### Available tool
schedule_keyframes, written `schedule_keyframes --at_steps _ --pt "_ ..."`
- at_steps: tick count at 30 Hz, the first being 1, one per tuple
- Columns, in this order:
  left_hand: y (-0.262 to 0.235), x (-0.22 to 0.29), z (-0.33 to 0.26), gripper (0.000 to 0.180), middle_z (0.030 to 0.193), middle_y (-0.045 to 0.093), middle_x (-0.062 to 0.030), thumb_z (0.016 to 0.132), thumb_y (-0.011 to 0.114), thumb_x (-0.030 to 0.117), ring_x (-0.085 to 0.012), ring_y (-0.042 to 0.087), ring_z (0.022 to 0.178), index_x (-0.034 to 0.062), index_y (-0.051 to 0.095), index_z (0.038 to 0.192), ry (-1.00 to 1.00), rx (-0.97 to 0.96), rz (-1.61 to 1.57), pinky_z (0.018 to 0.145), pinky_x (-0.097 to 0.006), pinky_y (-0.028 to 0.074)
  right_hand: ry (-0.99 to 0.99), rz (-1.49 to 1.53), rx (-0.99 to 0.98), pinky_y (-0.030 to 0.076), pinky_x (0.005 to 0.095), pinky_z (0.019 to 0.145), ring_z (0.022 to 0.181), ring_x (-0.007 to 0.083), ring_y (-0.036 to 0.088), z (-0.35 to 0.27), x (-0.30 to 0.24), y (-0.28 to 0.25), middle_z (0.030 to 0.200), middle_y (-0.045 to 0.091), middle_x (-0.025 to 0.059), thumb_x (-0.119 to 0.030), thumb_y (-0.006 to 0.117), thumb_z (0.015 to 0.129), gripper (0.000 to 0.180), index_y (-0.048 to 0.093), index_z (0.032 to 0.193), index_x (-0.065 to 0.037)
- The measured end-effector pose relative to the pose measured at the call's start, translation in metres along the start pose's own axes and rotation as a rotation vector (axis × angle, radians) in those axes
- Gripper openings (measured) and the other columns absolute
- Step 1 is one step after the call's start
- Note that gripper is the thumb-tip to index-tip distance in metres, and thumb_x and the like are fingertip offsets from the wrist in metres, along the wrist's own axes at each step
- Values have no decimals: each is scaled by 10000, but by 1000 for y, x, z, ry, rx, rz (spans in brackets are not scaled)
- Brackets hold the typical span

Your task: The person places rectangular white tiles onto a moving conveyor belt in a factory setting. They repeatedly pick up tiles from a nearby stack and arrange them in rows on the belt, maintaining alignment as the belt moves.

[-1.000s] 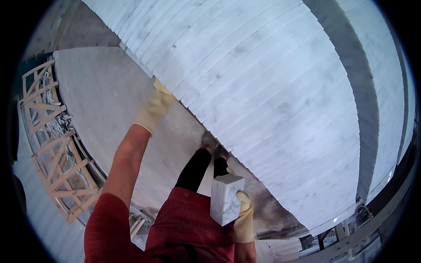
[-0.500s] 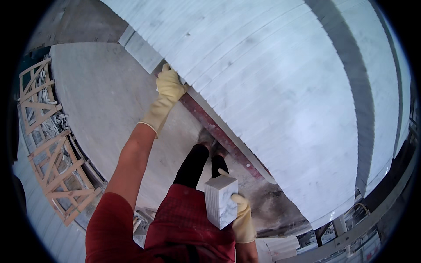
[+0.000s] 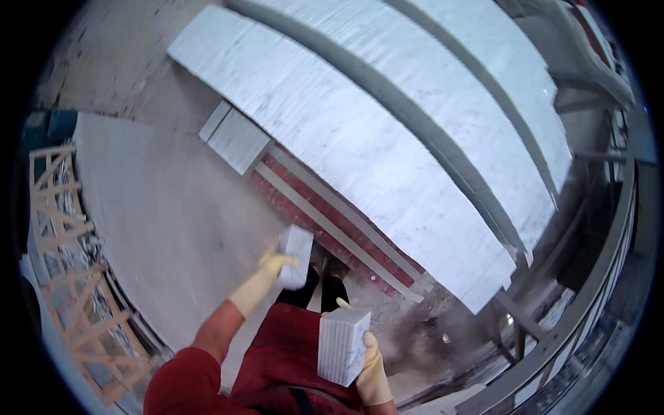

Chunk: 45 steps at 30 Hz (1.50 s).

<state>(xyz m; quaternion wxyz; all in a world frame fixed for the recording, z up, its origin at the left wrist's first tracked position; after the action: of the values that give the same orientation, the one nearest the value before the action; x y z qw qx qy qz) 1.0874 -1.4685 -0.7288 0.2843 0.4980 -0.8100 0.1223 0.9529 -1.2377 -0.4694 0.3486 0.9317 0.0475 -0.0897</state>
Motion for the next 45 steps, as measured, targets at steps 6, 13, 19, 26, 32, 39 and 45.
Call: schedule_keyframes --at_steps 6,13,19,26,32,39,45 --pt "30 29 -200 1117 1523 611 -229 724 815 -132 -406 657 1340 25 312 1709 -303 -113 -320 1073 -547 590 -182 165 -139 631 509 1054 1289 363 697 -79 -14 29 1533 607 268 -598 999 700 1330 324 1727 -91" --pt "40 97 -312 984 1488 639 -210 762 803 -37 -398 672 1312 35 389 1651 -260 -181 -196 1073 -543 586 -324 353 -261 543 459 1178 1411 298 627 -217 -45 61 1586 579 207 -490 933 833 1238 224 1764 -84" --pt "69 147 -380 875 1458 663 -193 794 793 44 -392 684 1288 42 455 1602 -102 -126 -31 1074 -540 582 -420 530 -374 590 428 1125 1350 265 674 -329 -80 37 1524 638 156 -355 904 901 1136 217 1771 -108" --pt "126 149 -448 759 1423 691 -174 832 781 138 -384 699 1260 52 532 1544 4 -165 128 1074 -536 578 -686 743 -447 620 449 1079 1276 273 718 -421 -62 -63 1453 692 134 -319 943 868 1178 215 1775 -131" --pt "208 72 -524 673 1393 715 -157 864 771 220 -377 711 1237 60 599 1495 -11 -349 181 1074 -533 575 -989 700 -396 601 483 1107 1294 293 702 -532 -35 -151 1475 667 146 -393 990 791 1249 255 1766 -131" --pt "377 -20 -662 720 1403 700 -140 858 723 182 -347 702 1265 89 557 1553 -107 -688 327 1104 -501 564 -1362 710 -320 628 541 1036 1237 379 720 -663 2 -235 1576 580 282 -512 1033 699 1350 284 1754 -124" --pt "514 -74 -766 839 1445 678 -133 811 729 135 -324 693 1296 98 506 1620 -79 -961 508 1099 -461 570 -1654 630 -259 650 538 926 1145 407 738 -727 45 -322 1608 570 248 -666 900 810 1258 254 1769 -171"
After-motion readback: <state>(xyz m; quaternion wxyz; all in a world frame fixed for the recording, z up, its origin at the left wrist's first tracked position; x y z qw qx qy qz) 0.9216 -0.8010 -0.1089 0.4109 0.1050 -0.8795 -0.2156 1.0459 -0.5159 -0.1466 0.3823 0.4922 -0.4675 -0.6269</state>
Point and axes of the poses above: each hand's wrist, its own z-axis towards the middle knuckle, its own y-axis out of the palm, x = y × z, the point moved 7 cm from there along z, towards the middle knuckle
